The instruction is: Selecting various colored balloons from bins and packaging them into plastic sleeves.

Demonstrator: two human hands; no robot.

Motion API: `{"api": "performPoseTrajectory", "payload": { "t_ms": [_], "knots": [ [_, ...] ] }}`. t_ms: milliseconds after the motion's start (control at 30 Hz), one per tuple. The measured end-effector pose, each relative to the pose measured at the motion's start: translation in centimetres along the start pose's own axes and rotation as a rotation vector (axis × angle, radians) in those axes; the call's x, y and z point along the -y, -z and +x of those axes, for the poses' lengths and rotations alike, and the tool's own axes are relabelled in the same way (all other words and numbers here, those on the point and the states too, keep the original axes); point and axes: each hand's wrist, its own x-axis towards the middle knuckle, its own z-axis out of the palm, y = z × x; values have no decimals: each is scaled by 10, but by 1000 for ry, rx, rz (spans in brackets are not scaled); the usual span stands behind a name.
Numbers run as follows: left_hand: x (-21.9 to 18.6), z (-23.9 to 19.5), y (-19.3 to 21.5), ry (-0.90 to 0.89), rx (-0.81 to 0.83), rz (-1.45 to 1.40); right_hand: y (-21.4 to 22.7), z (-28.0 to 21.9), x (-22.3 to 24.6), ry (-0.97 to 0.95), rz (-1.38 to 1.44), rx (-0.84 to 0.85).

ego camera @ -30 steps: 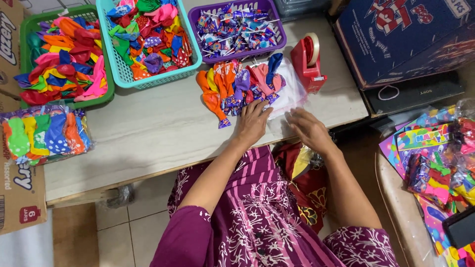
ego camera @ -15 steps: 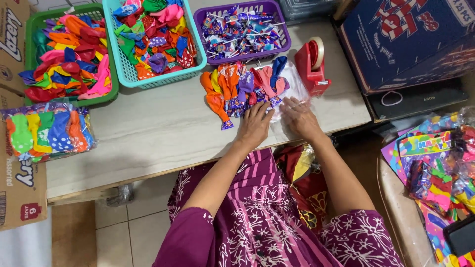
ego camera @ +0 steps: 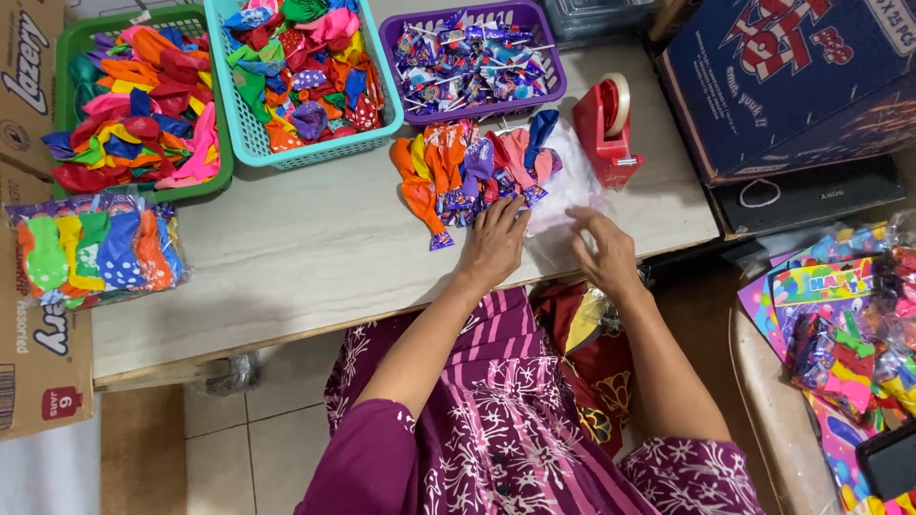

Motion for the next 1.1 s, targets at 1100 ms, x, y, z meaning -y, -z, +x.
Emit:
{"api": "performPoseTrajectory", "payload": {
  "t_ms": [1100],
  "knots": [
    [87, -24, 93, 889, -341, -1531, -4, 89, 104, -524, 1131, -109]
  ]
}}
